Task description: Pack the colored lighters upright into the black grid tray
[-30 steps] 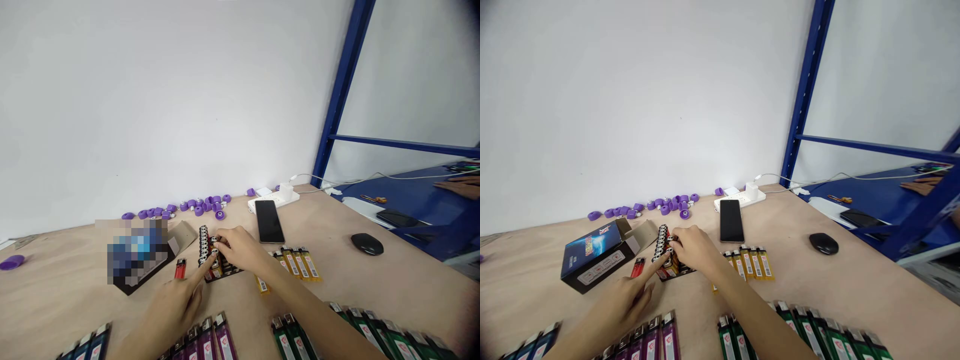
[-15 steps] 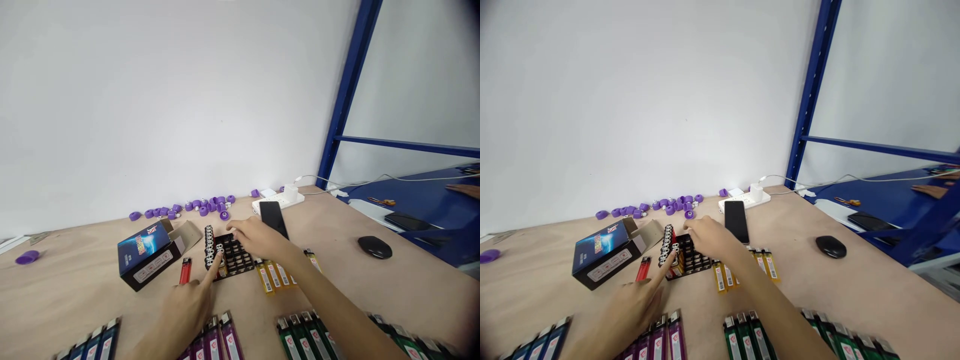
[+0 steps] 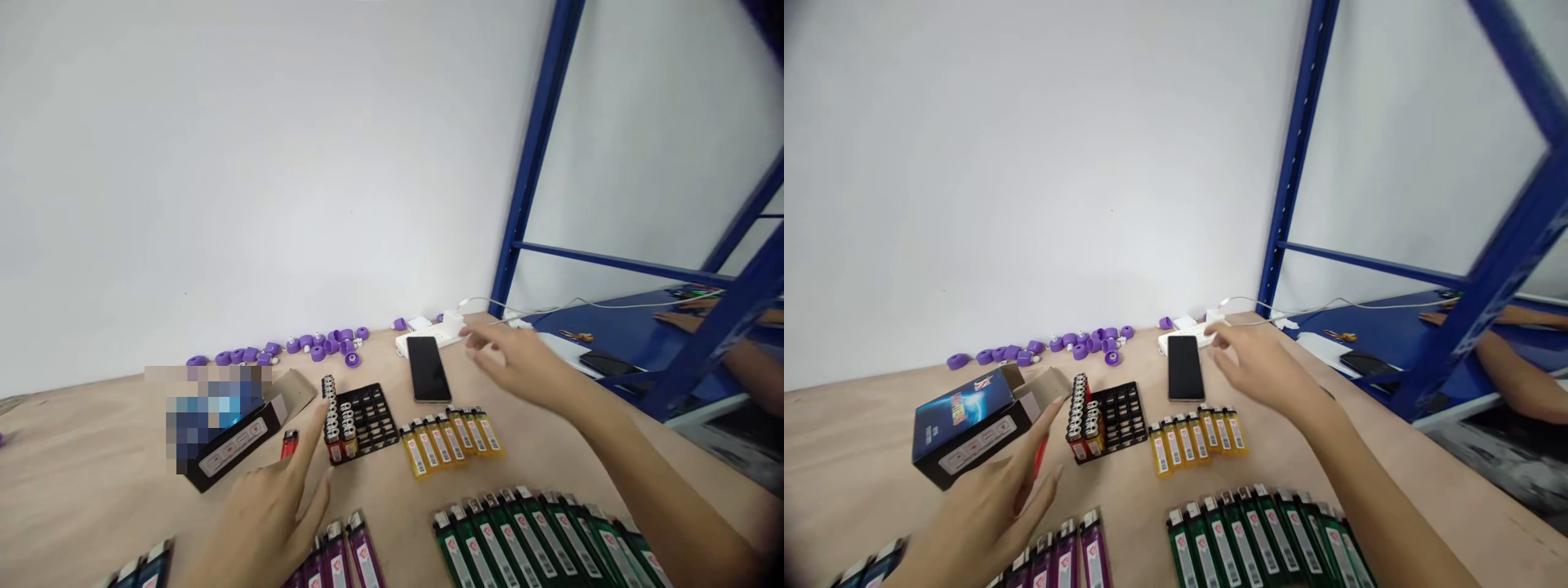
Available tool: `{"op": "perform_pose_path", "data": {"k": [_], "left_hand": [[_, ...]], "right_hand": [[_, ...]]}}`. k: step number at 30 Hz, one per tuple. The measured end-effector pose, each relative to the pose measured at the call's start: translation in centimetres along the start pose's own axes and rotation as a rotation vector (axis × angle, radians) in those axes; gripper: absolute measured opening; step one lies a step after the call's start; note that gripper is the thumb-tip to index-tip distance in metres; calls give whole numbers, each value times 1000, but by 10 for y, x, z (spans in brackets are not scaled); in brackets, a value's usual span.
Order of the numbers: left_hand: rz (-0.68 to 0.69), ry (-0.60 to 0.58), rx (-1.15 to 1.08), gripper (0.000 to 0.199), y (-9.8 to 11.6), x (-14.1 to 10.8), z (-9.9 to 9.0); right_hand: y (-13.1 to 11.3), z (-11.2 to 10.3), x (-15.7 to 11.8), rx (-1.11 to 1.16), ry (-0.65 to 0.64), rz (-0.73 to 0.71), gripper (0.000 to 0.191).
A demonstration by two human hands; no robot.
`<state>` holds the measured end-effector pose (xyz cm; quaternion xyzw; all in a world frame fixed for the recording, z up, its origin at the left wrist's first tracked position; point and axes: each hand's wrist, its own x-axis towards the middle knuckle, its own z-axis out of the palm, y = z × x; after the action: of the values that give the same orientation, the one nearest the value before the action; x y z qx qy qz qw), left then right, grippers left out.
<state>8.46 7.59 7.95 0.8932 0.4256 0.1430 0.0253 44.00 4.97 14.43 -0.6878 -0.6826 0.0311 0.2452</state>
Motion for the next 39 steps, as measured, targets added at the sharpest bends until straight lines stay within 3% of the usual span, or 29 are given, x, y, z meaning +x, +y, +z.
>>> {"op": "perform_pose_path", "data": {"k": [1,3,8,17,22,28,39], "left_hand": [[4,52,-42,65,-2,-1,-4],[-2,132,-104,60,-6,-2,-11],[-24,234,-142,50,-11,-4,-19],[-50,233,-125,38,-14,-5,-19],[-42,184,-108,32,-2,-3,-24],[30,197,-106,30,-7,-2,-21],[-17,190,-115,32,-5,-4,-17]], "right_hand": [[9,8,-9,34,-148,22,48],[23,26,-26,60,-284,64,70],[39,59,-50,145,-433,190,102],[53,76,-51,201,-404,226,95],[54,76,-54,149,-401,201,95],[55,73,-59,208,-438,232,94],[58,78,-57,122,-383,277,95]]}}
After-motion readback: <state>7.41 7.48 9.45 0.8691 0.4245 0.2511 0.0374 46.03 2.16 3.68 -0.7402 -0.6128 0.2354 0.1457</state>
